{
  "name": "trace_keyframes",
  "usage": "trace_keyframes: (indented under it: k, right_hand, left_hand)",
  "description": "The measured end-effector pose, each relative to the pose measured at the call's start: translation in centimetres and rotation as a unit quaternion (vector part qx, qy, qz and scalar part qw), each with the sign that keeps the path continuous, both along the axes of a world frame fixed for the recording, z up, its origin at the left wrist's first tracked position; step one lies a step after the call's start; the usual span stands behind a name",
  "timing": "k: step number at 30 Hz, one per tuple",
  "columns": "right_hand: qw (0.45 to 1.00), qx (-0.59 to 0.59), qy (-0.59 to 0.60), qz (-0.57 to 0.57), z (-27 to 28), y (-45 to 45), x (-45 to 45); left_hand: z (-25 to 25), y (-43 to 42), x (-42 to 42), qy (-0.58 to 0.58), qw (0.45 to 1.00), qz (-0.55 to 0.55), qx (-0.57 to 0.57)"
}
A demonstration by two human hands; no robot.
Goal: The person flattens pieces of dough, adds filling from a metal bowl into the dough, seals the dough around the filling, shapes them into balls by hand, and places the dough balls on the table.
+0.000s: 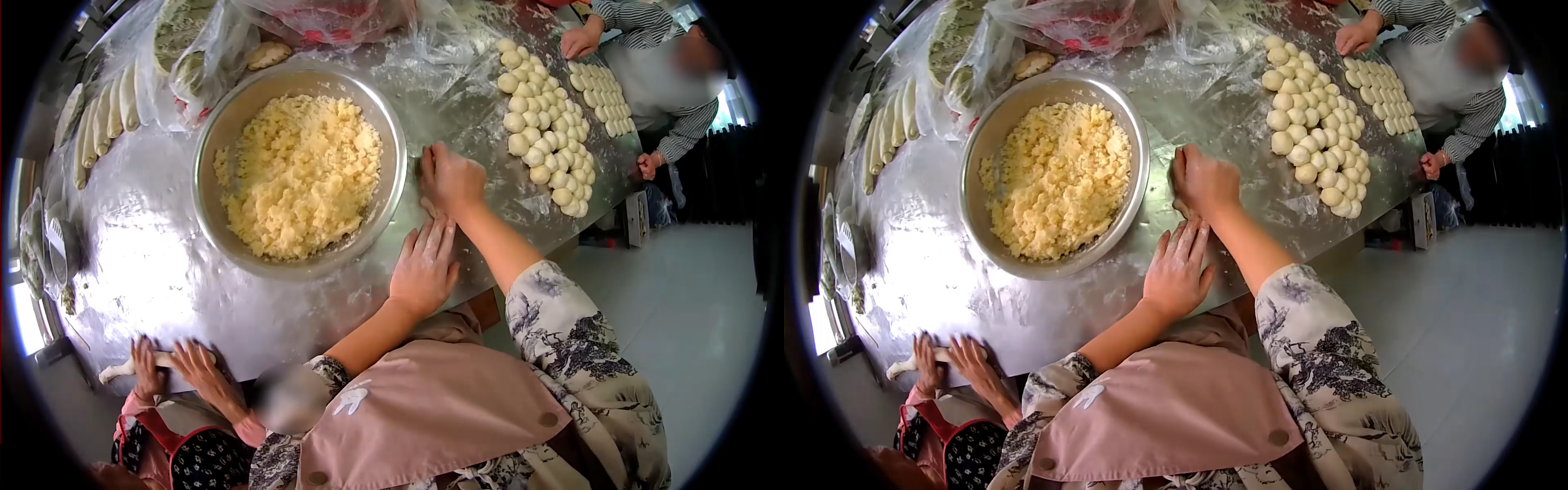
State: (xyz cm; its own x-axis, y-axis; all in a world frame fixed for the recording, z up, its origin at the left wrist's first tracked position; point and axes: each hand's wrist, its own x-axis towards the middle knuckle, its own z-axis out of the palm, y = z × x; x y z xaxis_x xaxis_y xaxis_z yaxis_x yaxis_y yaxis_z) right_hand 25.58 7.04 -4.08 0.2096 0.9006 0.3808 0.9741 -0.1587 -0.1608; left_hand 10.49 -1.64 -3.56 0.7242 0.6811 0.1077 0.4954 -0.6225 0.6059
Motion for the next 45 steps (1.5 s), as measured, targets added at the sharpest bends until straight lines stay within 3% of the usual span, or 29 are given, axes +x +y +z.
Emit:
trace_keyframes:
  k: [12,15,19,22,29,45]
  right_hand:
    - [0.997,0.071,-0.02,0.01,-1.1,5.8,2.4]
    - [0.999,0.032,0.013,0.018,-0.2,5.2,1.8]
    - [0.987,-0.07,0.146,-0.014,0.0,3.6,1.5]
    - [0.968,-0.09,0.23,0.039,1.8,1.3,1.9]
    - [0.996,-0.071,0.053,-0.027,1.4,-1.9,-1.3]
    - [0.996,0.084,0.004,0.031,-0.5,6.9,2.4]
  left_hand:
    - [0.5,0.3,0.3,0.025,0.999,0.011,0.034]
    - [0.5,-0.2,0.1,0.009,0.999,0.027,0.043]
    - [0.0,-0.6,-0.3,0.0,0.997,0.042,0.06]
    - [-0.2,-0.7,-0.3,0.009,0.997,0.036,0.067]
    - [-0.5,-0.6,0.0,0.027,0.998,0.024,0.054]
    - [0.1,0.2,0.2,0.037,0.999,0.017,0.023]
